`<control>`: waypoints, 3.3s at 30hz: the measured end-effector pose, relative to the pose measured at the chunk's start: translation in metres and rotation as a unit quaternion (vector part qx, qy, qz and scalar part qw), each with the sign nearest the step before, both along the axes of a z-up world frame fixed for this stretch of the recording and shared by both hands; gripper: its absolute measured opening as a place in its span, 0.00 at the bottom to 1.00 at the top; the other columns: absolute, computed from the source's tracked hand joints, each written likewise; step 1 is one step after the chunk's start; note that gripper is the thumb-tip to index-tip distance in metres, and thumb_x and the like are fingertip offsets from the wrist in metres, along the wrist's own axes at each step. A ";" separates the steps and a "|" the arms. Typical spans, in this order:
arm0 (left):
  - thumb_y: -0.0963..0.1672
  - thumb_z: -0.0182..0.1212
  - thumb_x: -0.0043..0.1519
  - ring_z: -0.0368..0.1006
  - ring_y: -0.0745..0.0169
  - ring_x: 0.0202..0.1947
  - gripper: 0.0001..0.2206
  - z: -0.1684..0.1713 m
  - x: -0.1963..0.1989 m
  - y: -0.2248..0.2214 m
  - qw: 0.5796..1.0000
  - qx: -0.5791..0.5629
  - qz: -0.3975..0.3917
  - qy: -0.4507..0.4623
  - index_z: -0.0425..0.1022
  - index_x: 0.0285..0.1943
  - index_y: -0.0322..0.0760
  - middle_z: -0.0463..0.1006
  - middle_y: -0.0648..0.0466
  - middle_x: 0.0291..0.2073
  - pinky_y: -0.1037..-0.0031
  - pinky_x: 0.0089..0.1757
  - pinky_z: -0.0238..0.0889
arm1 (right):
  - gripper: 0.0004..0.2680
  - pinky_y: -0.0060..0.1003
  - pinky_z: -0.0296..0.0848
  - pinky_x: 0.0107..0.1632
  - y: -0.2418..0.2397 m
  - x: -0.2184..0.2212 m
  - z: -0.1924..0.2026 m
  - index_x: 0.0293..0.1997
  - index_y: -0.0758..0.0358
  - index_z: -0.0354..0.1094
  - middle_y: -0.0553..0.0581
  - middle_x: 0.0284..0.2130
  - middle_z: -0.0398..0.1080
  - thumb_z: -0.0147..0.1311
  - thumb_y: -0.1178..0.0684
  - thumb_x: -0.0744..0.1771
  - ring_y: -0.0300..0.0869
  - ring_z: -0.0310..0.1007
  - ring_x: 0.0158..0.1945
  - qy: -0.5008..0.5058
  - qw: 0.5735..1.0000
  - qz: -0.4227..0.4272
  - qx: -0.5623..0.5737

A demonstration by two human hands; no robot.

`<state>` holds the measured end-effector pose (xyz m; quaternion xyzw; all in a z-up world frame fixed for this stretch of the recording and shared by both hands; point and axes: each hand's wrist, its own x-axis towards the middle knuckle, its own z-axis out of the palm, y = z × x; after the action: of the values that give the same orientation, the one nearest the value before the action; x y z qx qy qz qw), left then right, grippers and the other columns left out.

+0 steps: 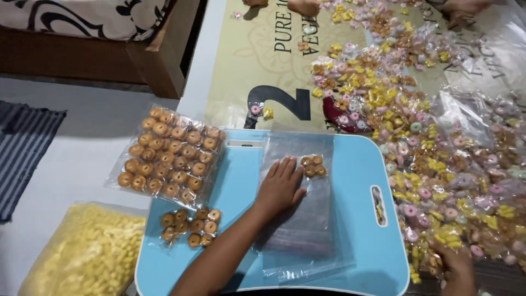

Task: Packaging small donut-shaped items into clear plastic bags and arranging them in a grid.

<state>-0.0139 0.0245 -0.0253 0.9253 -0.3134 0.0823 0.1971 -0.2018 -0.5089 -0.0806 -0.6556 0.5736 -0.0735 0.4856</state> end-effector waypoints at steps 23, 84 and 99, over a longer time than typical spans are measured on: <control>0.57 0.41 0.69 0.39 0.45 0.78 0.32 -0.004 -0.005 -0.003 0.997 0.054 -0.001 0.057 0.51 0.79 0.42 0.47 0.43 0.78 0.55 0.70 0.28 | 0.11 0.35 0.87 0.49 0.055 -0.009 0.050 0.60 0.39 0.69 0.46 0.59 0.70 0.54 0.48 0.71 0.42 0.75 0.58 -0.076 0.979 -0.191 -0.009; 0.58 0.48 0.68 0.52 0.37 0.75 0.26 -0.021 -0.004 -0.005 0.998 -0.047 0.006 -0.033 0.69 0.64 0.40 0.62 0.39 0.71 0.48 0.68 0.44 | 0.17 0.45 0.79 0.49 0.263 0.050 0.119 0.64 0.41 0.68 0.48 0.52 0.68 0.57 0.50 0.66 0.47 0.75 0.54 0.063 0.689 0.568 -0.445; 0.55 0.63 0.60 0.58 0.40 0.71 0.38 0.102 -0.078 0.005 0.916 -0.238 -0.132 0.295 0.56 0.76 0.36 0.62 0.43 0.72 0.53 0.64 0.53 | 0.08 0.40 0.72 0.35 0.311 0.043 0.097 0.42 0.68 0.66 0.63 0.38 0.67 0.48 0.66 0.62 0.50 0.70 0.34 -0.405 0.827 0.300 0.249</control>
<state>-0.0924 0.0292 0.0762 0.7833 -0.3313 -0.1492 0.5044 -0.1587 -0.1975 0.0163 -0.5632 0.0992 -0.0379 0.8195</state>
